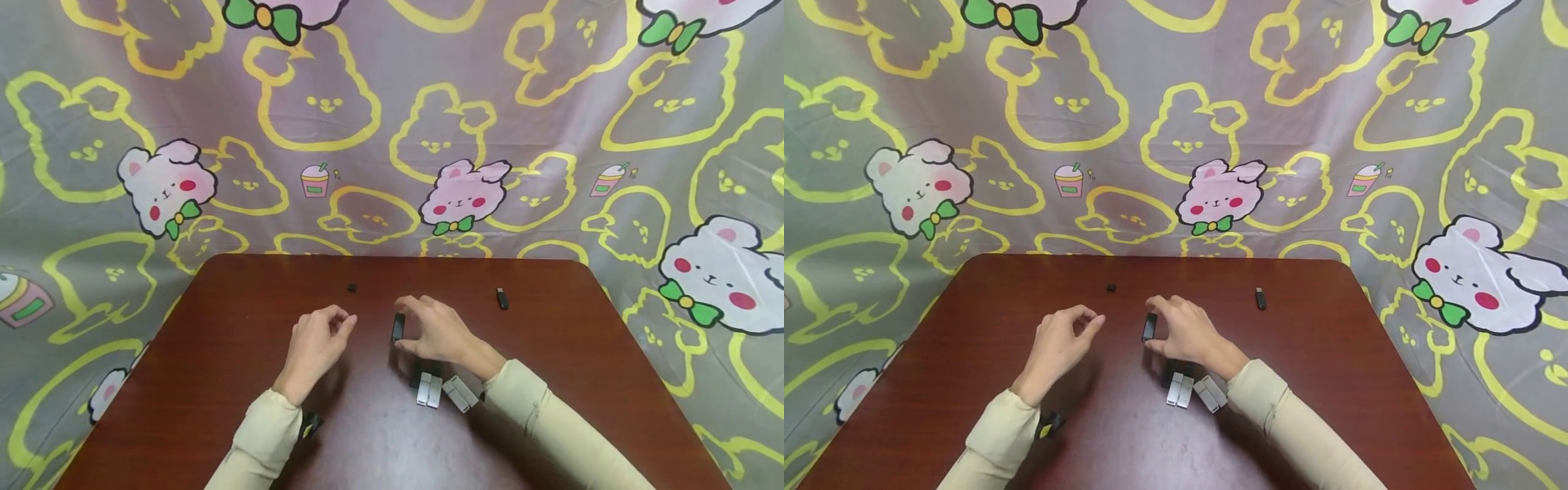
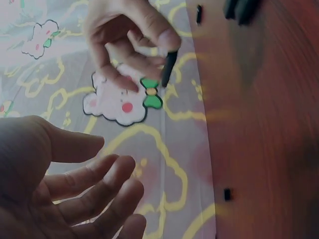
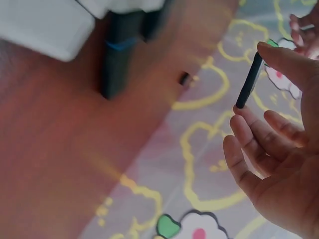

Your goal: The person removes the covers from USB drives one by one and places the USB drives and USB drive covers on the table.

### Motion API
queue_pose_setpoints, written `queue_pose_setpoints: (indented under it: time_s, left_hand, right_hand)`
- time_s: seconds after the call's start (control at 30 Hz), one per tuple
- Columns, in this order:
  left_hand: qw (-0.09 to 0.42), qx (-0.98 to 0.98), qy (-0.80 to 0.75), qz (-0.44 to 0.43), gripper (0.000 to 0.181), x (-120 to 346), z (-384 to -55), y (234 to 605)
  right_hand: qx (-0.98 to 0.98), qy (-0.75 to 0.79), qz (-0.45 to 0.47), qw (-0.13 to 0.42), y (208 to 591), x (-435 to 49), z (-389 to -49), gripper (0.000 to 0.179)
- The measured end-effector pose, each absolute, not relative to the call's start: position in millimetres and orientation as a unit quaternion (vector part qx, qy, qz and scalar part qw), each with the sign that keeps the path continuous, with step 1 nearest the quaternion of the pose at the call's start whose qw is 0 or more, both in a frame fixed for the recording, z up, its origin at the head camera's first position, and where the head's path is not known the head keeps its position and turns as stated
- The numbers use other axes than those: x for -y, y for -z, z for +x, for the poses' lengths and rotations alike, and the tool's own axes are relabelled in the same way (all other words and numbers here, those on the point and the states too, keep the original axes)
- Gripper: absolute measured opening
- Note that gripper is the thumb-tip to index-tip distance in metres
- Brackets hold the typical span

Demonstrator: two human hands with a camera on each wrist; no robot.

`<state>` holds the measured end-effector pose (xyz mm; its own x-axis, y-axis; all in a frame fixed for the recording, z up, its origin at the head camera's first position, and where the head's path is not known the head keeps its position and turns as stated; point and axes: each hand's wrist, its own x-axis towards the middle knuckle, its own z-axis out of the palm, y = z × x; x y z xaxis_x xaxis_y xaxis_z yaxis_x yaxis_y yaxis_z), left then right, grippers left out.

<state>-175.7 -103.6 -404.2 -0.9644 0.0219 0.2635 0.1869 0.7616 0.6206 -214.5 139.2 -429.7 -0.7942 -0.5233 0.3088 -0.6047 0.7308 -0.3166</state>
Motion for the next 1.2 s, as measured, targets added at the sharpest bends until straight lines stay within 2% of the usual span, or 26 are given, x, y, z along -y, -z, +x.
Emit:
queue_pose_setpoints:
  time_s: [0.2, 0.47, 0.67, 0.8, 0.97, 1.07, 1.17, 1.2]
  left_hand:
    - [0.112, 0.917, 0.373, -0.084, 0.016, 80.2, -183.5, 392.5]
    - [0.087, 0.896, 0.419, -0.121, 0.021, 54.9, -194.4, 382.3]
    - [0.044, 0.876, 0.458, -0.143, 0.022, 43.2, -198.8, 379.2]
    - [0.037, 0.872, 0.46, -0.163, 0.021, 38.1, -199.6, 378.6]
    - [0.047, 0.864, 0.47, -0.176, 0.018, 36.5, -197.3, 378.5]
    - [0.048, 0.853, 0.487, -0.18, 0.016, 35.6, -195.3, 377.7]
    - [0.047, 0.845, 0.5, -0.183, 0.015, 34.0, -194.1, 377.0]
    - [0.044, 0.843, 0.504, -0.183, 0.015, 33.4, -193.8, 377.1]
  right_hand:
    - [0.917, -0.199, 0.313, 0.146, 407.4, -147.4, -211.4, 0.062]
    - [0.891, -0.174, 0.348, 0.234, 385.8, -153.5, -200.0, 0.059]
    - [0.873, -0.152, 0.379, 0.267, 378.4, -153.2, -189.1, 0.058]
    - [0.869, -0.144, 0.382, 0.278, 377.3, -154.0, -183.7, 0.057]
    - [0.878, -0.201, 0.351, 0.256, 378.7, -156.5, -178.8, 0.06]
    - [0.88, -0.282, 0.317, 0.211, 381.1, -157.8, -177.7, 0.043]
    - [0.873, -0.366, 0.289, 0.142, 383.6, -158.4, -179.3, 0.019]
    - [0.87, -0.388, 0.282, 0.118, 384.3, -158.6, -180.1, 0.016]
